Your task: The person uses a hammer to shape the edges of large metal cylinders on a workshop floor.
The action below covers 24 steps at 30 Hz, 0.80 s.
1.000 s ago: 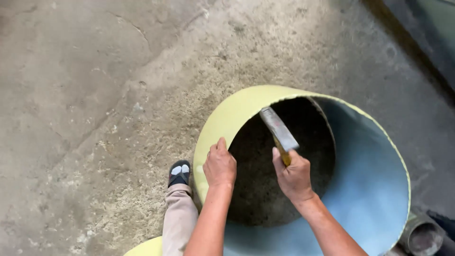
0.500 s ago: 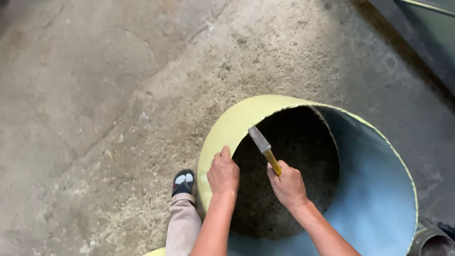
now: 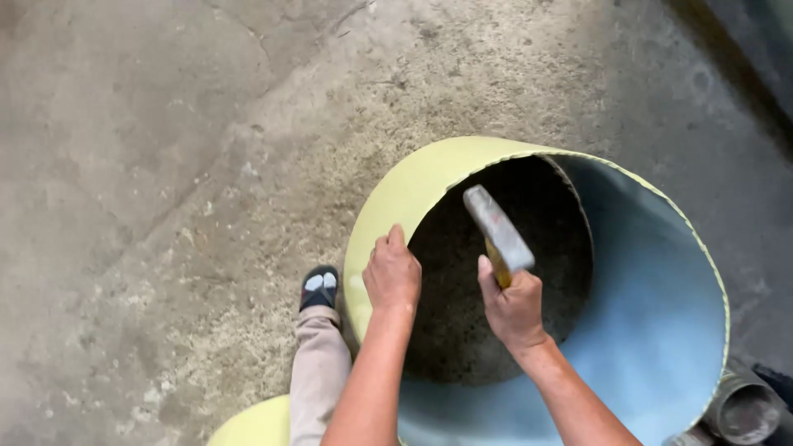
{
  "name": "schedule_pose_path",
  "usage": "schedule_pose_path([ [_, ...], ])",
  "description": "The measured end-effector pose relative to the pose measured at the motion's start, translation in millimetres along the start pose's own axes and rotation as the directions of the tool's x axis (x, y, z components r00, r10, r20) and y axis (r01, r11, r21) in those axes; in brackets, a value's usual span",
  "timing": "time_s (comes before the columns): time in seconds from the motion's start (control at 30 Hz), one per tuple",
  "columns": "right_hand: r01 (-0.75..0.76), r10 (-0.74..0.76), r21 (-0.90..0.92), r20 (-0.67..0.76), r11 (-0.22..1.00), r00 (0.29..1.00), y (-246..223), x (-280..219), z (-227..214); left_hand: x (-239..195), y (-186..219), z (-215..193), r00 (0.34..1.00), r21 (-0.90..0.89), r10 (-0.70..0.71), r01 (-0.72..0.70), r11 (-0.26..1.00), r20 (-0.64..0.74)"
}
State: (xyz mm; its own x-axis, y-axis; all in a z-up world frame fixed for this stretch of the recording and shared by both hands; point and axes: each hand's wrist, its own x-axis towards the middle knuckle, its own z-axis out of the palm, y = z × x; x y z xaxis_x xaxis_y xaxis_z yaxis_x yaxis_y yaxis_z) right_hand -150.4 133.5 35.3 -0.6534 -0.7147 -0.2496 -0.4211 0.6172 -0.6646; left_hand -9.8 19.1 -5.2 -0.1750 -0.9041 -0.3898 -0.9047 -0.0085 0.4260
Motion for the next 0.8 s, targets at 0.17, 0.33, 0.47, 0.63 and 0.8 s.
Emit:
schedule_pose_path([
  [0.17, 0.126, -0.124, -0.03, 0.081, 0.992, 0.989, 9.9, 13.4, 16.9, 14.7, -1.8, 6.3, 0.999, 0.004, 0.04, -0.04, 0.999, -0.025],
  [0.33, 0.06, -0.064, 0.099, 0.034, 0.993, 0.997, -36.5, 0.2, -7.3, 6.9, 9.3, -8.8, 1.0, -0.021, -0.004, 0.004, 1.0, -0.004],
  [0.47, 0.121, -0.107, -0.143, 0.105, 0.982, 0.989, 12.2, 6.7, 19.8, 12.4, 0.9, 2.6, 0.997, -0.041, 0.042, -0.045, 0.998, -0.061],
  [0.63, 0.014, -0.017, 0.07, 0.044, 0.997, 0.999, -17.8, -11.3, 0.6, 7.4, 4.9, -5.6, 1.0, 0.018, 0.001, -0.001, 1.0, 0.022],
  [0.8, 0.127, -0.125, -0.005, 0.103, 0.992, 0.987, 8.3, -4.0, 22.6, 10.2, 1.0, -0.5, 0.998, -0.034, 0.05, -0.051, 0.998, -0.03],
])
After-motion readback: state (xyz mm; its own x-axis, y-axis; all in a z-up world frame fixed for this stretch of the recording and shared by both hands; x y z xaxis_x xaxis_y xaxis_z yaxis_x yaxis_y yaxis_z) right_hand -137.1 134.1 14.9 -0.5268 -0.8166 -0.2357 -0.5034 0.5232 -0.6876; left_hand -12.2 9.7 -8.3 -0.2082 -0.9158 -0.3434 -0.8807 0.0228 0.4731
